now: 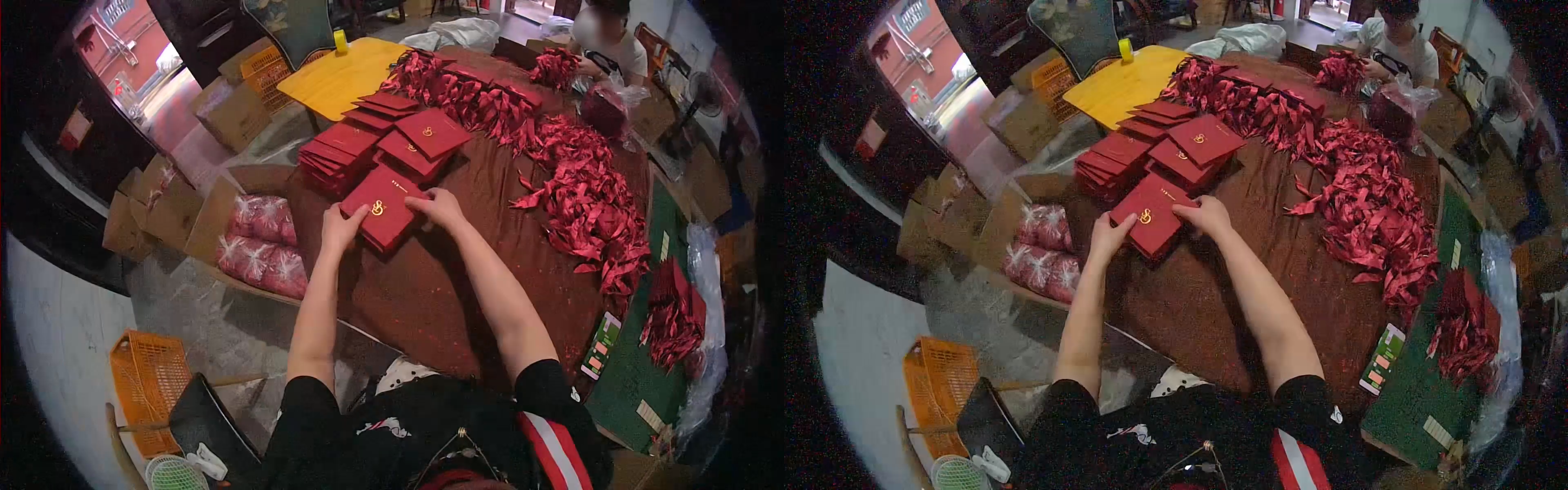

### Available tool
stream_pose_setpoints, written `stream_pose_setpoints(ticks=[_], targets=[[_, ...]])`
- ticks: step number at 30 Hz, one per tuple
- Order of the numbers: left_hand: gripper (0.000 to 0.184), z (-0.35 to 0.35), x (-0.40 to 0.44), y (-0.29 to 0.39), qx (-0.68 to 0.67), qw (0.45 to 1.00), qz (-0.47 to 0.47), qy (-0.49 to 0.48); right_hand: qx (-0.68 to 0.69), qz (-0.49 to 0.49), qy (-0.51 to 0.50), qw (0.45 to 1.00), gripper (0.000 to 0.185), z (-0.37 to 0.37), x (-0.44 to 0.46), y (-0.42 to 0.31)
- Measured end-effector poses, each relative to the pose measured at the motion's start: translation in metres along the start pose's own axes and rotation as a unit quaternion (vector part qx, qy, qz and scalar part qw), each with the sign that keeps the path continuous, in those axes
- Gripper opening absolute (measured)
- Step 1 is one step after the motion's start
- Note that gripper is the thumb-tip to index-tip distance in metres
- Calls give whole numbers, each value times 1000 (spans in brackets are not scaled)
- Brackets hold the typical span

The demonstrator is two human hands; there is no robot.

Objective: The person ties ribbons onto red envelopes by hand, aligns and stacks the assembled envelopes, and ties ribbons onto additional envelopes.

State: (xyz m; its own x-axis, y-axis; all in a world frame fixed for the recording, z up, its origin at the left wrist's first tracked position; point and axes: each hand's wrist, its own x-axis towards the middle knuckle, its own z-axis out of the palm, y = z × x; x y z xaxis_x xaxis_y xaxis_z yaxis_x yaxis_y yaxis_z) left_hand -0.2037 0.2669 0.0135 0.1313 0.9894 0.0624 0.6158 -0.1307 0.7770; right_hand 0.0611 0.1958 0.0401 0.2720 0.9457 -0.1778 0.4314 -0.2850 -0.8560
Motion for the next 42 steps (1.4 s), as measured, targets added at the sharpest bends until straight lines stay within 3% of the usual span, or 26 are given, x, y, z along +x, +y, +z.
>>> stream_pose_setpoints(ticks=[1, 2, 5, 7, 8, 10, 12, 13, 14, 16, 17, 19, 20, 22, 23, 25, 29, 30, 33, 39, 42], targets=[[76, 3, -3, -3, -10, 1000, 8, -10, 2, 35, -32, 999, 74, -10, -13, -7], [76, 6, -13, 0, 6, 1000, 25, -8, 26, 11, -33, 999, 76, -12, -18, 3], [70, 20, -49, 20, 3, 998, 49, -39, -58, 12, -26, 998, 77, -29, -24, 50], [69, 34, -73, 39, -41, 993, 32, -105, 25, 78, -48, 996, 77, -60, -56, 49], [67, 56, -81, 28, -37, 992, 66, -99, -25, 36, -14, 999, 76, -72, -58, 67], [71, 48, -121, 96, 25, 991, 78, -102, -45, 33, 33, 998, 77, -93, -61, 94], [65, 80, -129, 102, -141, 969, 40, -199, -23, 26, 70, 997, 67, -119, -68, 105], [63, 78, -141, 126, -192, 953, 35, -231, -28, 6, 112, 993, 57, -121, -60, 125], [66, 78, -150, 147, -184, 946, 21, -265, -62, 8, 141, 988, 60, -133, -75, 105], [76, 113, -144, 116, -50, 976, 105, -187, -23, 25, 97, 995, 81, -138, -55, 127], [92, 115, -145, 115, -70, 974, 104, -189, -57, 26, 119, 991, 83, -140, -62, 119], [100, 114, -159, 116, -13, 988, 129, -77, -19, -17, 141, 990, 85, -142, -76, 116], [107, 91, -178, 153, 17, 994, 30, -106, -39, -27, 177, 983, 84, -142, -84, 112], [110, 89, -185, 144, 108, 983, 146, -7, -32, -132, 303, 943, 68, -145, -97, 119], [108, 84, -191, 150, 137, 974, 179, -5, -32, -146, 329, 932, 44, -154, -100, 119], [99, 84, -189, 149, 165, 926, 341, 2, -124, -161, 373, 905, 31, -170, -103, 116], [81, 105, -176, 158, 158, 864, 473, -75, -261, -216, 276, 899, 37, -178, -62, 142], [78, 111, -173, 159, 166, 855, 484, -83, -308, -155, 221, 912, 42, -176, -57, 138], [63, 135, -163, 139, 148, 853, 489, -105, -364, -167, 172, 900, 31, -169, -44, 156], [53, 146, -164, 130, 119, 861, 489, -77, -409, -192, 287, 844, 10, -156, -86, 159], [55, 154, -161, 124, 105, 863, 491, -62, -356, -169, 320, 862, 12, -159, -144, 136]])
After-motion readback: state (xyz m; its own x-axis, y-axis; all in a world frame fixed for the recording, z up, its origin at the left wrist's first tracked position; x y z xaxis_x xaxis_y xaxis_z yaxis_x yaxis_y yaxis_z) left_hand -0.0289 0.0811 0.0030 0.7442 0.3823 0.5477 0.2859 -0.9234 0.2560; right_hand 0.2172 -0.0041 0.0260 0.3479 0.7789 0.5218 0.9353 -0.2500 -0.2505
